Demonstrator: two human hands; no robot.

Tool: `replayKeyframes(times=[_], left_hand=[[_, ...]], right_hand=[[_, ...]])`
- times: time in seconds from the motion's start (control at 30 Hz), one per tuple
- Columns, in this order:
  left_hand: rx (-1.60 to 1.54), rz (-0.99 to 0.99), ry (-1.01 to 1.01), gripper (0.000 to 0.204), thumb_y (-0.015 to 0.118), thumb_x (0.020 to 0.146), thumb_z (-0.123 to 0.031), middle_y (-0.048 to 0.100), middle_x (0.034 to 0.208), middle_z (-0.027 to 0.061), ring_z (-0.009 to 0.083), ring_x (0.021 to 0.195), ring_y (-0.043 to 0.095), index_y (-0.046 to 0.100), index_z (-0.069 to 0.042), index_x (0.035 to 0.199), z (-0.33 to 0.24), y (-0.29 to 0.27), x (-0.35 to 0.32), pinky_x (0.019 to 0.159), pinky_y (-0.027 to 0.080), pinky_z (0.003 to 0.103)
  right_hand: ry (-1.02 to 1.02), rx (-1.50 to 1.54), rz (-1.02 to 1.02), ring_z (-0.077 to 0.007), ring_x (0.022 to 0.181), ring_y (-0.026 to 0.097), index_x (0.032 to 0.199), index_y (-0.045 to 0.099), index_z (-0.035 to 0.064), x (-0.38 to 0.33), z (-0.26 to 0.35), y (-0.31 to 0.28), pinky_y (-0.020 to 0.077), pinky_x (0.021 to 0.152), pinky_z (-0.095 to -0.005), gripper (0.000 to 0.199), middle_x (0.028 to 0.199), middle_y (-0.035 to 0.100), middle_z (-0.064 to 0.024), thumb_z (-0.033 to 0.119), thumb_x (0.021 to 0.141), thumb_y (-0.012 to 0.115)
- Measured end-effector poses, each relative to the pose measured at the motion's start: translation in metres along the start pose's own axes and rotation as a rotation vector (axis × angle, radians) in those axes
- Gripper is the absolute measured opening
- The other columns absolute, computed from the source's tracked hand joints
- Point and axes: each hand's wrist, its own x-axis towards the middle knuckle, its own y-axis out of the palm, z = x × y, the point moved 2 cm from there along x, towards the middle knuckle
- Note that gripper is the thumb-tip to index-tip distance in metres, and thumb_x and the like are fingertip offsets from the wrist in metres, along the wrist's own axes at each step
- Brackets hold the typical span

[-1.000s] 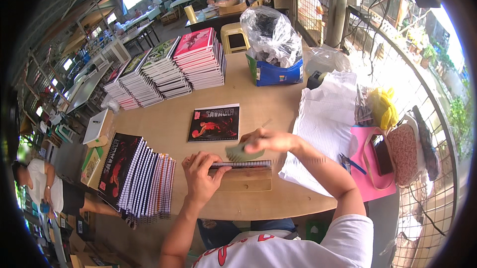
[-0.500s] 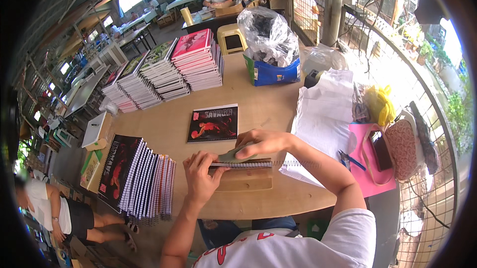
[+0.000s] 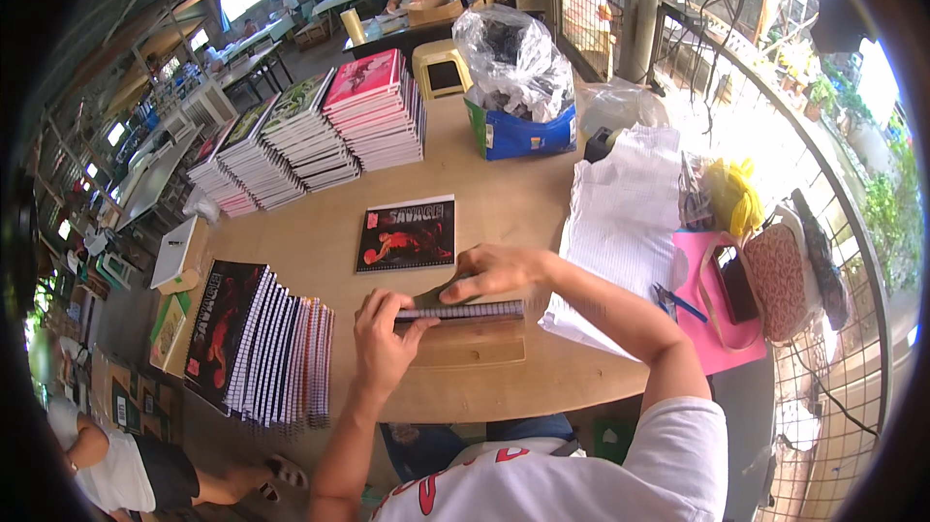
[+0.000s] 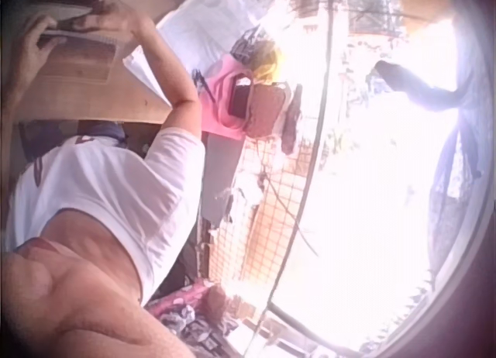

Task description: The person binds notebooks by manually inserting a plastic spiral coil through pre-punched holes in the book covers and pages, then using a pair of pliers to trim and crimp the ends of the coil.

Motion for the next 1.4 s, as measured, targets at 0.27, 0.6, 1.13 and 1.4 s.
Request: replayKeyframes(times=[0.27,0.6,1.13,1.4], left_hand=[[-0.049,0.021,-0.073,0.027,0.083,0.078,-0.013,0.059,0.09,0.0101,0.0322,0.087,0.059,0.061,-0.004,0.09,0.012,-0.011,-0.005,0.073,0.049,0.045],[-0.067,0.001,-0.026,0.032,0.086,0.074,-0.01,0.06,0.087,0.0104,0.0305,0.08,0.062,0.06,-0.002,0.091,0.008,-0.011,-0.002,0.067,0.051,0.041],[-0.063,-0.008,0.061,0.022,0.081,0.079,-0.01,0.062,0.089,0.0058,0.0294,0.084,0.058,0.063,-0.008,0.091,0.01,-0.011,-0.003,0.076,0.047,0.041],[-0.106,-0.027,0.021,0.02,0.08,0.08,-0.01,0.062,0.088,0.0048,0.0288,0.084,0.057,0.063,-0.009,0.091,0.006,-0.001,-0.005,0.076,0.046,0.04]], right_hand=[[0.084,-0.129,0.083,-0.0323,0.123,0.059,0.13,0.064,-0.006,0.007,0.007,-0.01,0.0429,0.106,-0.0404,0.086,0.128,0.066,-0.0227,0.067,0.084,0.062],[-0.015,-0.043,-0.037,-0.0304,0.109,0.062,0.115,0.072,-0.0032,0.006,0.002,0.002,0.0463,0.096,-0.0392,0.073,0.111,0.068,-0.0193,0.064,0.087,0.06],[-0.191,0.114,-0.021,-0.0298,0.114,0.06,0.122,0.068,-0.0065,-0.002,0.019,-0.008,0.0457,0.097,-0.0379,0.066,0.121,0.067,-0.0185,0.052,0.091,0.061],[-0.145,0.131,0.001,-0.0291,0.111,0.06,0.114,0.073,-0.0055,-0.001,-0.012,0.006,0.0463,0.096,-0.0382,0.065,0.118,0.067,-0.0177,0.054,0.09,0.061]])
